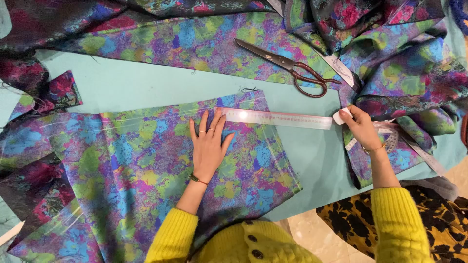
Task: The person measures a piece of yellow and black patterned fabric with a ruler, then lays out a large piece of multicolored fabric on a table. They use a ruler and chalk to mark measurements on the multicolored fabric before cutting it with scissors.
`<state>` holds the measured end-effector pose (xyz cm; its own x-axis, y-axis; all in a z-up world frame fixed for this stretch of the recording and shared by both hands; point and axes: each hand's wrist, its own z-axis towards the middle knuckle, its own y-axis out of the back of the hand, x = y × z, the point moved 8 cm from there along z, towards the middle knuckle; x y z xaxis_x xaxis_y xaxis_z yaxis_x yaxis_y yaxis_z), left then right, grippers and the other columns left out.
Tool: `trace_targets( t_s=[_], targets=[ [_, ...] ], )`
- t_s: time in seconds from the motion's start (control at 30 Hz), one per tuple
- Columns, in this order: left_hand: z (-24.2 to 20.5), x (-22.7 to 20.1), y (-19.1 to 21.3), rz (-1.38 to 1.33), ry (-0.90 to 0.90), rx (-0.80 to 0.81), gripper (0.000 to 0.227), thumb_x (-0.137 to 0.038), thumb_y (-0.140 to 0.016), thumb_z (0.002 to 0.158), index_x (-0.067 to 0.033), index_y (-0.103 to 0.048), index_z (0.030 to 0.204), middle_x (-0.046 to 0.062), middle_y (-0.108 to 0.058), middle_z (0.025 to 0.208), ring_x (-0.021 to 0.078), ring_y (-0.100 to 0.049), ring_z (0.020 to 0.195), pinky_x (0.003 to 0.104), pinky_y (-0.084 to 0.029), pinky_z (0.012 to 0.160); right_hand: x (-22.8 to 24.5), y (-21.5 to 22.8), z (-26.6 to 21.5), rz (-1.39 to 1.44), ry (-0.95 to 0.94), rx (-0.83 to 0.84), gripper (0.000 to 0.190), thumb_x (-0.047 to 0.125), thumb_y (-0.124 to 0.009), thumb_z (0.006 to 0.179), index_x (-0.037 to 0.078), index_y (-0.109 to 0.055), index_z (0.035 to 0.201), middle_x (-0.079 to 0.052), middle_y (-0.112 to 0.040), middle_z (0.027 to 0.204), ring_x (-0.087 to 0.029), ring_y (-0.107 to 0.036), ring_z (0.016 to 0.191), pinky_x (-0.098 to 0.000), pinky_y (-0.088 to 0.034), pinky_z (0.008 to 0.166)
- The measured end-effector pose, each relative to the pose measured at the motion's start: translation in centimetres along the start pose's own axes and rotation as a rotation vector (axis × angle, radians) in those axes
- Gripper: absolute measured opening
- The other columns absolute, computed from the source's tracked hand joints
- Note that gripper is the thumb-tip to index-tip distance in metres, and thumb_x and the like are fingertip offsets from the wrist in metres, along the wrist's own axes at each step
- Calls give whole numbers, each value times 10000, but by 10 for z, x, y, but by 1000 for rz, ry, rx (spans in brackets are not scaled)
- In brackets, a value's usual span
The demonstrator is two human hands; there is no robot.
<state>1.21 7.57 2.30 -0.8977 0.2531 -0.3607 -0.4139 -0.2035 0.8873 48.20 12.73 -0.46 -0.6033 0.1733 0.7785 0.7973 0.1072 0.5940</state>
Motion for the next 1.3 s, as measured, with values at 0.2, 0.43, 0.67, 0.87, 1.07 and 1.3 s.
trace_targets(
  t_s=[0.2,0.43,0.67,0.87,1.07,1.3],
  targets=[
    [-1,2,-5,-3,1,33,512,-499,-551,1056,-168,-559,1446,5,-414,1641,293,-283,1543,638,-93,1251,0,0,-3,13,-3,-21,197,205,-633,1133,85,-669,981,51,-539,757,-79,-437,743,-234,-349,709],
    [-2,2,-5,-18,6,40,524,-503,-562,1049,-174,-559,1456,13,-410,1642,297,-264,1548,643,-75,1252,-6,1,-1,11,-2,-19,199,203,-634,1135,82,-665,980,46,-519,723,-74,-412,707,-228,-324,673],
    [-2,3,-5,-23,8,50,524,-522,-524,1061,-190,-557,1464,-10,-391,1651,289,-256,1550,638,-68,1254,10,-2,-2,13,-6,-21,197,218,-631,1133,97,-658,980,62,-493,728,-64,-397,697,-226,-308,660],
    [-2,2,-7,57,-55,88,632,-581,-486,1051,-203,-482,1558,-17,-331,1662,307,-268,1544,676,-193,1238,-6,0,2,-114,-54,37,290,331,-533,1149,97,-604,994,28,-559,896,-85,-443,814,-259,-334,732],
    [-2,3,-11,71,-60,107,646,-594,-480,1047,-215,-464,1569,-21,-314,1670,306,-253,1549,682,-185,1236,-24,3,9,-123,-3,36,289,317,-536,1154,98,-587,972,30,-554,888,-82,-448,827,-258,-349,754],
    [-1,2,-10,67,-60,107,649,-588,-486,1046,-207,-460,1570,-10,-322,1666,316,-264,1544,690,-193,1232,18,-1,4,-136,-56,-59,350,389,-553,1140,121,-538,915,54,-432,809,-73,-337,740,-261,-267,646]
  ],
)
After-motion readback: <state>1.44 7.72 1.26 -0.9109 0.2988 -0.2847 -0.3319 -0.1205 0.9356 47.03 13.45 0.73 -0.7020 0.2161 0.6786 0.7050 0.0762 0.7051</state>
